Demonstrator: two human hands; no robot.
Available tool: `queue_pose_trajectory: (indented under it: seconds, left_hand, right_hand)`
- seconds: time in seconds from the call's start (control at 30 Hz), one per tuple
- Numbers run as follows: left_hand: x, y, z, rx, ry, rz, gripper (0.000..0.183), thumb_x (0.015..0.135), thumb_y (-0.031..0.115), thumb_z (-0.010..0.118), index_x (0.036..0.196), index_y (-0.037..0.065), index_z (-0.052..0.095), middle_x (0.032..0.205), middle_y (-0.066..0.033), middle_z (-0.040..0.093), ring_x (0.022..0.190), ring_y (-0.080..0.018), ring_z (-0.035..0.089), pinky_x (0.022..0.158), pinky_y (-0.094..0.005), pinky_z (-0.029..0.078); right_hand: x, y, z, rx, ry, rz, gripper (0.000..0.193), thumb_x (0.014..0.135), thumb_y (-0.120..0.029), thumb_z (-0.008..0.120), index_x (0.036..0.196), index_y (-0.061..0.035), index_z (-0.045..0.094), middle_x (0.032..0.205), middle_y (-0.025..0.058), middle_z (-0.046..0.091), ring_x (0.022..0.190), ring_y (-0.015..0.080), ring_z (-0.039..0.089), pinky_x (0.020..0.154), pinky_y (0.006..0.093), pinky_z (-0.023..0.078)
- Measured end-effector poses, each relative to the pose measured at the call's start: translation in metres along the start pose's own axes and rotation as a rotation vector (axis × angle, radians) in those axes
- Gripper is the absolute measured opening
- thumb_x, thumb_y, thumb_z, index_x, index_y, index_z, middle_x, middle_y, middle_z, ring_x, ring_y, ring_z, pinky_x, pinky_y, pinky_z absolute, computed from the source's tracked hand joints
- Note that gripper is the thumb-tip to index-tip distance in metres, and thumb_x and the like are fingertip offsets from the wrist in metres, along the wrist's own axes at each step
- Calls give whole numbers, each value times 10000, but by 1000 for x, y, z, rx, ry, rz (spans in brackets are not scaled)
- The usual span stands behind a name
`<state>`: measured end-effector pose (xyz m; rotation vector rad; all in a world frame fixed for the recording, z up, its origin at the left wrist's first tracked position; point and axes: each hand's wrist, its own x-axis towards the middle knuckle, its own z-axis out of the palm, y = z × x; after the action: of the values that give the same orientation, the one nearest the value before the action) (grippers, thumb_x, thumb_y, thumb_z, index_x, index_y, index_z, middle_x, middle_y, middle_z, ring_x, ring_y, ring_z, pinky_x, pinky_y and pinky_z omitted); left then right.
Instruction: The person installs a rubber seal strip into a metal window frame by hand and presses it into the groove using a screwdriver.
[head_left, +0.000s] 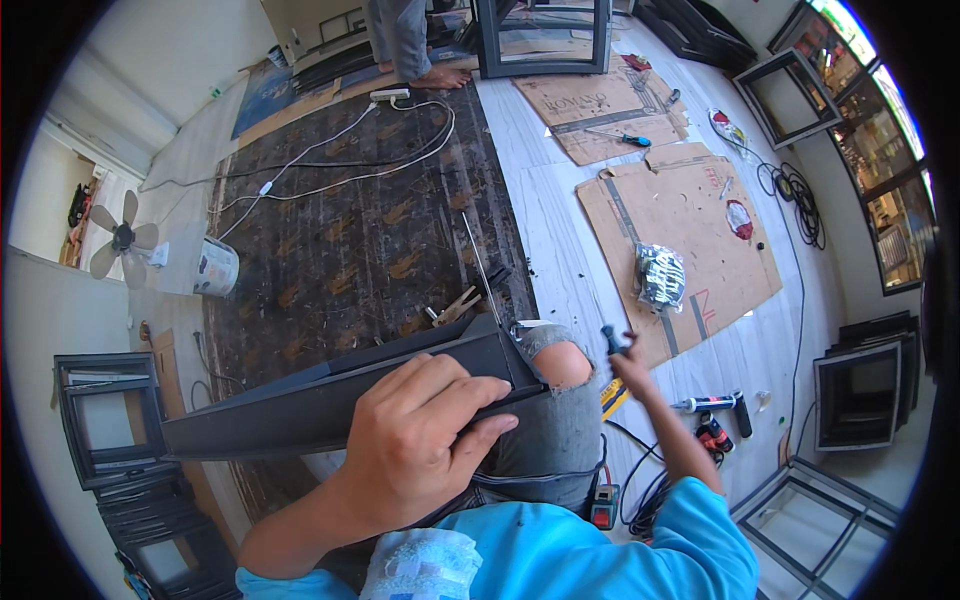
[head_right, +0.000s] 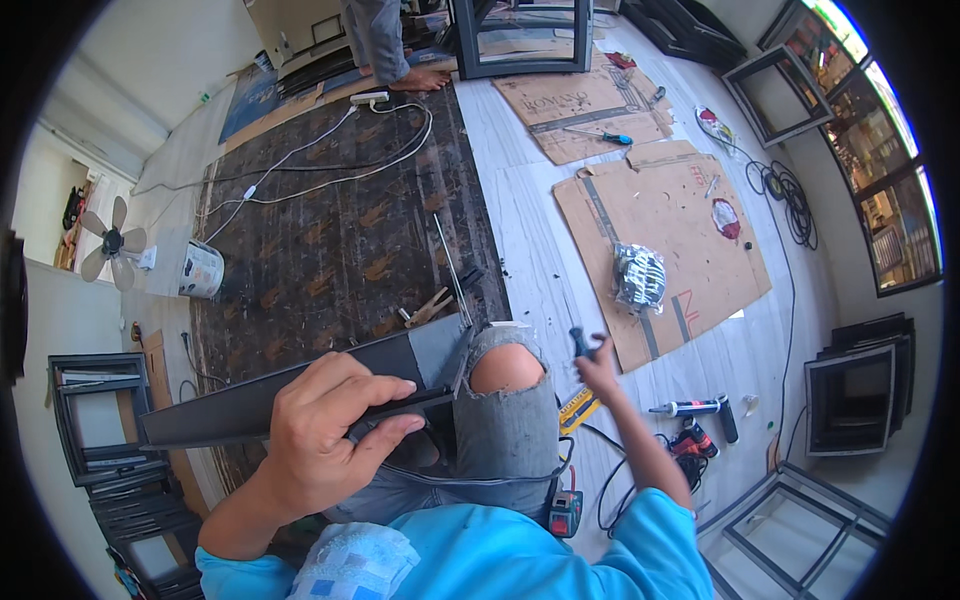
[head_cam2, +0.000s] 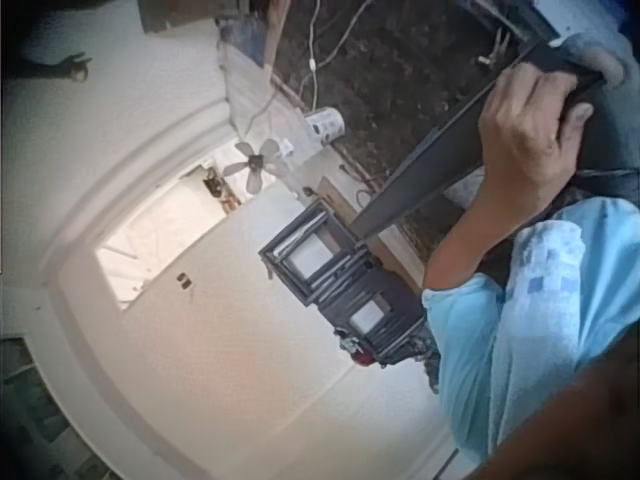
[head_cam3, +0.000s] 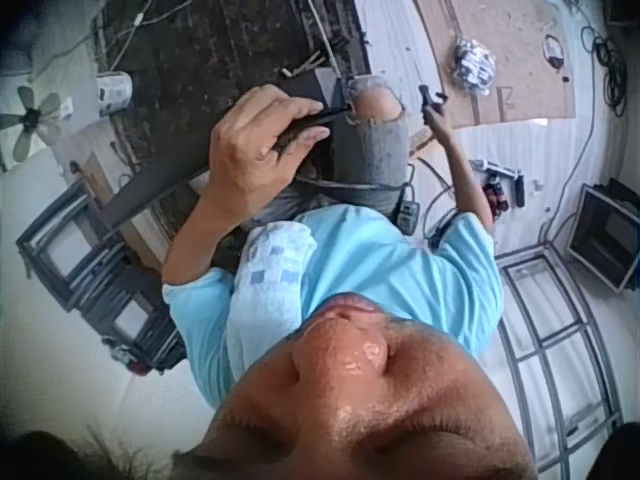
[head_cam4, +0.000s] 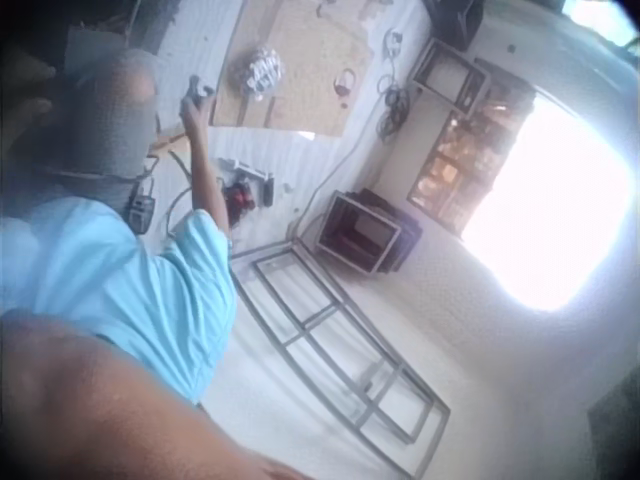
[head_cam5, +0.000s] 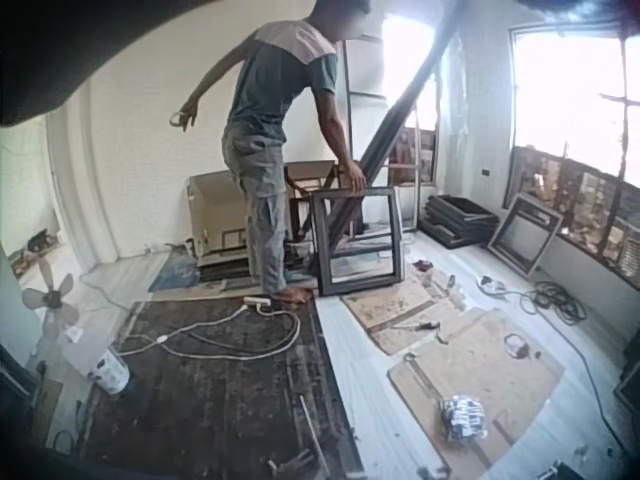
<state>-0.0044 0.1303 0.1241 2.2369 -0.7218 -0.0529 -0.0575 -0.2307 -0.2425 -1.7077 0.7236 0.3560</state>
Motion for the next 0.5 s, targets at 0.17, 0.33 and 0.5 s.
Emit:
queue_pose_trajectory:
  seconds: [0.17,0.33,0.5]
  left_hand:
    - [-4,-1,6,6,111,102,223,760,65,838,940,28,713,855,-86,640,786,-278,643,691,-393,532]
    - [-11,4,13,13,138,119,222,737,55,849,912,25,715,842,-94,647,768,-281,642,673,-389,517]
    - [-17,8,15,46,155,143,195,731,54,841,873,30,708,812,-95,641,738,-292,628,664,-399,496]
  right_hand:
    - [-149,-234,-125,-131,-232,-398,523,870,-103,701,1348,-38,498,1026,40,617,797,59,538,676,229,444]
    - [-242,-359,-136,-648,-329,-941,457,714,-153,747,1132,25,699,977,134,693,824,191,707,716,270,539]
    - [-272,-403,-116,-846,-465,-1066,482,659,-171,746,1104,13,747,936,181,722,746,278,772,672,307,610]
